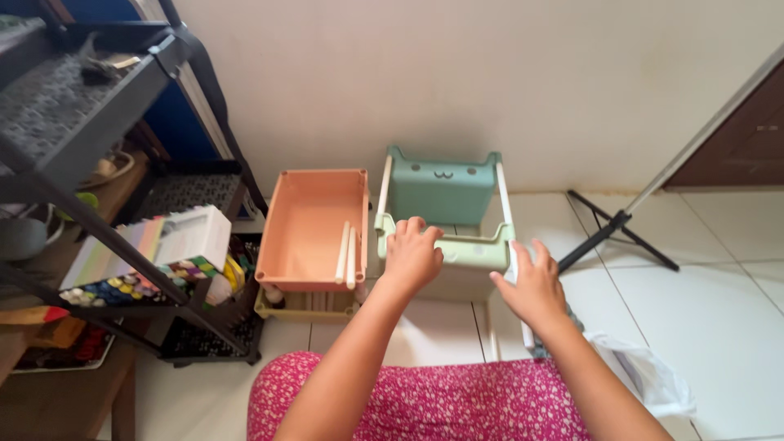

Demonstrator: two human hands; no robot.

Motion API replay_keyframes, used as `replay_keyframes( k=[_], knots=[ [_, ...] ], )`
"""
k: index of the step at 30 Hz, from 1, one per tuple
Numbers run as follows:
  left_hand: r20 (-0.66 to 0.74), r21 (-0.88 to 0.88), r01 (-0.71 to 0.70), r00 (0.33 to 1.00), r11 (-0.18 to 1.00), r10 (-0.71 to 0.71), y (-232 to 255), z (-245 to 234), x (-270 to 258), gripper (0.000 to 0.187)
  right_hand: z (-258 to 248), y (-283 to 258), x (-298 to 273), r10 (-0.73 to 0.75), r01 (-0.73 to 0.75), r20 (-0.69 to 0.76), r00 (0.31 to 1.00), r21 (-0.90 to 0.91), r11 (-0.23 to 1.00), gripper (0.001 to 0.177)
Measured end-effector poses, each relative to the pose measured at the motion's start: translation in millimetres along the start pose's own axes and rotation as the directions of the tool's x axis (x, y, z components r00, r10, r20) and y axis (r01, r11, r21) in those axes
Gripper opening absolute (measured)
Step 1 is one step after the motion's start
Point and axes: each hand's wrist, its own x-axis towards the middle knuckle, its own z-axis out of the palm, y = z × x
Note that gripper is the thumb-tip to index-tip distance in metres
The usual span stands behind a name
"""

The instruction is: The person assembles a two-tier plastic storage unit by inserting white support poles into the corners of two stacked bins. They adjust the bins and poles to secure the structure.

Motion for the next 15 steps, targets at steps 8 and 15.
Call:
replay_keyframes(
  k=[8, 15],
  knots=[
    [0.049, 0.184, 0.118, 0.991, 0.976, -0.129, -42, 73, -8, 0.061, 121, 87, -7, 0.212, -0.232, 0.104, 0.972, 0.248, 0.941, 0.073],
    [0.034, 0.157, 0.101, 0.994, 0.982, -0.108, -64, 102, -10, 0.061, 128, 87, -3, 0.373, -0.383, 0.098, 0.923, 0.338, 0.859, 0.040]
  ],
)
